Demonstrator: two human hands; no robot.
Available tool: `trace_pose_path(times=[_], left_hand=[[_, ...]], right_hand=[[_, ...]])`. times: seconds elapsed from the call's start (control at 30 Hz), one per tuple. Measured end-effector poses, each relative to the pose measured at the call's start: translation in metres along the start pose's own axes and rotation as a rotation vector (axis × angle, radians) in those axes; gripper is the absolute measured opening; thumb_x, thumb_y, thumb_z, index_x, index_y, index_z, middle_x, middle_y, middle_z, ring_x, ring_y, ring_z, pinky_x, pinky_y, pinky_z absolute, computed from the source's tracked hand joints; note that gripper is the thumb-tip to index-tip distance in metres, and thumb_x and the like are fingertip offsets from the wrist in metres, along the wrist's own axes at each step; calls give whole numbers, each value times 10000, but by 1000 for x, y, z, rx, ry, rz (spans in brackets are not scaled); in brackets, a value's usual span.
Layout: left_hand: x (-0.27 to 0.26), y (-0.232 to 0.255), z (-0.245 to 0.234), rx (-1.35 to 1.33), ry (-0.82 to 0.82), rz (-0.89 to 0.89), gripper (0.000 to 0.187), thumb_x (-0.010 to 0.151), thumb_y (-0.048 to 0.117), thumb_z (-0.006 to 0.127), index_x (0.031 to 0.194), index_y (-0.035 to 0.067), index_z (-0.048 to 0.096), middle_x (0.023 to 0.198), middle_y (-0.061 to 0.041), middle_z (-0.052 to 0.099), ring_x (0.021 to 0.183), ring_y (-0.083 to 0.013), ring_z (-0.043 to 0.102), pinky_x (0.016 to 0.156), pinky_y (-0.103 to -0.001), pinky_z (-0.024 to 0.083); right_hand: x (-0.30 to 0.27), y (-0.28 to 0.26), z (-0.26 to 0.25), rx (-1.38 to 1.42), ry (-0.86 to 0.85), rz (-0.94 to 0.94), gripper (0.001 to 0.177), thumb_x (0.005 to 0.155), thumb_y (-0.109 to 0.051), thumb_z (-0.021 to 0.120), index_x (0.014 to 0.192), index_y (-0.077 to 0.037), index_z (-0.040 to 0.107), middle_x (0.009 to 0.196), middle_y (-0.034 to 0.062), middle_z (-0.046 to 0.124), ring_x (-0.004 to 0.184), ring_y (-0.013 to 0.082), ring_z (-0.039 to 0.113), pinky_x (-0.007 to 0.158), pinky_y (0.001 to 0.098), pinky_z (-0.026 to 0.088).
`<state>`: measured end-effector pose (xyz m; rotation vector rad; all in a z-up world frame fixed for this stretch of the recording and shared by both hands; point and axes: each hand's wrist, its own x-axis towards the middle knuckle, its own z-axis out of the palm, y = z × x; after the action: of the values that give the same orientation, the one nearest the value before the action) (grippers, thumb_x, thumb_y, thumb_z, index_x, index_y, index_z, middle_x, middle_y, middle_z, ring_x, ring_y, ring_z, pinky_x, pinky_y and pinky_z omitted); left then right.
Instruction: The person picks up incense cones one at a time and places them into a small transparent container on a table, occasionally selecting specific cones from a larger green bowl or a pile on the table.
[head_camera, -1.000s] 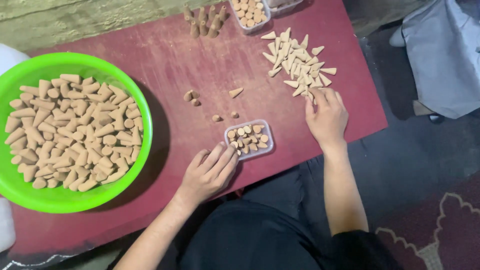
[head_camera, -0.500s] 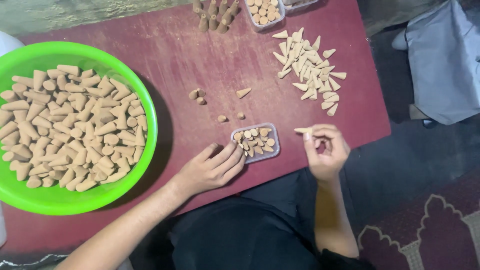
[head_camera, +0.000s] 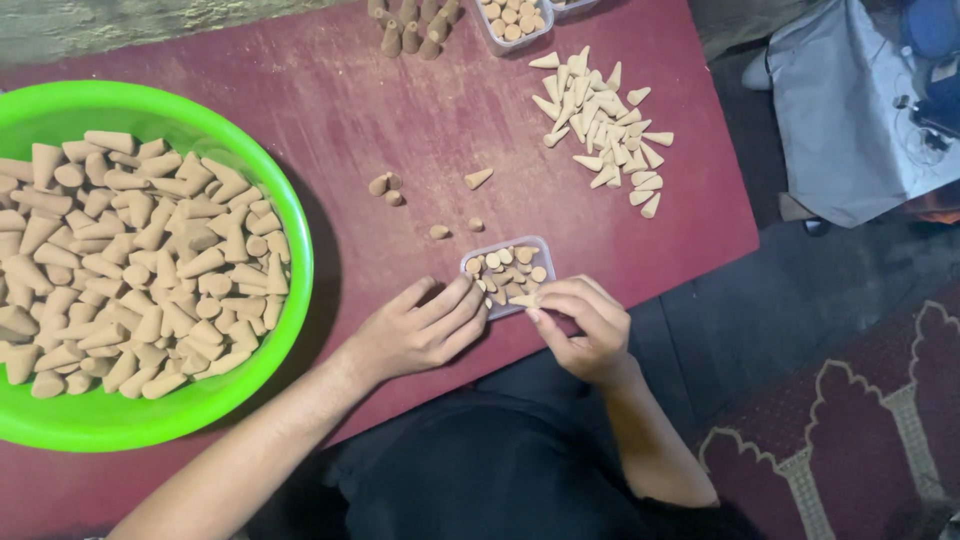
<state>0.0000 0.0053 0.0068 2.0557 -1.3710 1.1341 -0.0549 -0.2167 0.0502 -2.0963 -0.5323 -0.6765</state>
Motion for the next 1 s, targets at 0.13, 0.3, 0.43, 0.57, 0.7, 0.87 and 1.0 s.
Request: trace_pose_path(times=[0.13, 0.3, 0.43, 0.57, 0.7, 0.87, 1.0], left_hand=[[0, 1, -1, -7, 10, -5, 305, 1060, 61, 455, 962, 106, 741, 993, -113, 725, 1009, -258, 705, 823, -357, 559], [-3, 0, 0, -31, 8, -2, 281, 1057, 57, 466, 979, 98, 733, 1000, -122, 714, 1017, -268, 700, 818, -362, 549], [-7, 0, 3, -48, 4, 3, 276, 1063, 67, 462, 986, 94, 726, 1017, -131, 713, 1031, -280, 697, 827, -372, 544], [-7, 0, 2, -56, -7, 1, 263, 1064, 69, 467, 1001, 88, 722, 1018, -141, 706, 1032, -290, 693, 824, -375, 539], [-7, 0, 2, -54, 6, 2, 265, 1070, 79, 464, 1003, 91, 720, 1014, -143, 701, 1029, -292, 688, 820, -369, 533], [-7, 1, 3, -57, -6, -9, 240, 1068, 99, 495, 1006, 101, 727, 1006, -128, 706, 1031, -277, 692, 821, -363, 536], [-2, -1, 1, -66, -14, -22, 221, 1057, 96, 507, 1046, 102, 727, 1021, -127, 708, 1050, -276, 699, 847, -372, 544]], right_hand=[[4, -10, 9, -32, -32, -35, 57, 857, 17, 796, 873, 2, 743, 860, 150, 760, 664, 327, 712, 590, 405, 596], [2, -8, 16, -83, -77, -63, 57, 859, 25, 800, 861, -3, 750, 849, 146, 759, 656, 333, 704, 578, 393, 596], [7, -17, 21, -127, -79, -61, 56, 860, 9, 805, 861, -13, 754, 837, 133, 756, 652, 319, 695, 579, 380, 601], [0, -12, 24, -213, -84, -93, 36, 887, -45, 794, 876, -39, 761, 865, 115, 749, 692, 302, 682, 618, 373, 600], [-3, -9, 22, -302, -110, -141, 61, 910, -131, 783, 926, -73, 776, 930, 101, 735, 766, 289, 659, 692, 368, 595], [-7, -5, 19, -303, -117, -156, 87, 931, -172, 764, 946, -88, 781, 955, 102, 721, 795, 289, 641, 726, 369, 586], [-11, 0, 19, -297, -108, -141, 65, 921, -179, 767, 931, -119, 790, 965, 81, 726, 810, 271, 647, 746, 362, 587]])
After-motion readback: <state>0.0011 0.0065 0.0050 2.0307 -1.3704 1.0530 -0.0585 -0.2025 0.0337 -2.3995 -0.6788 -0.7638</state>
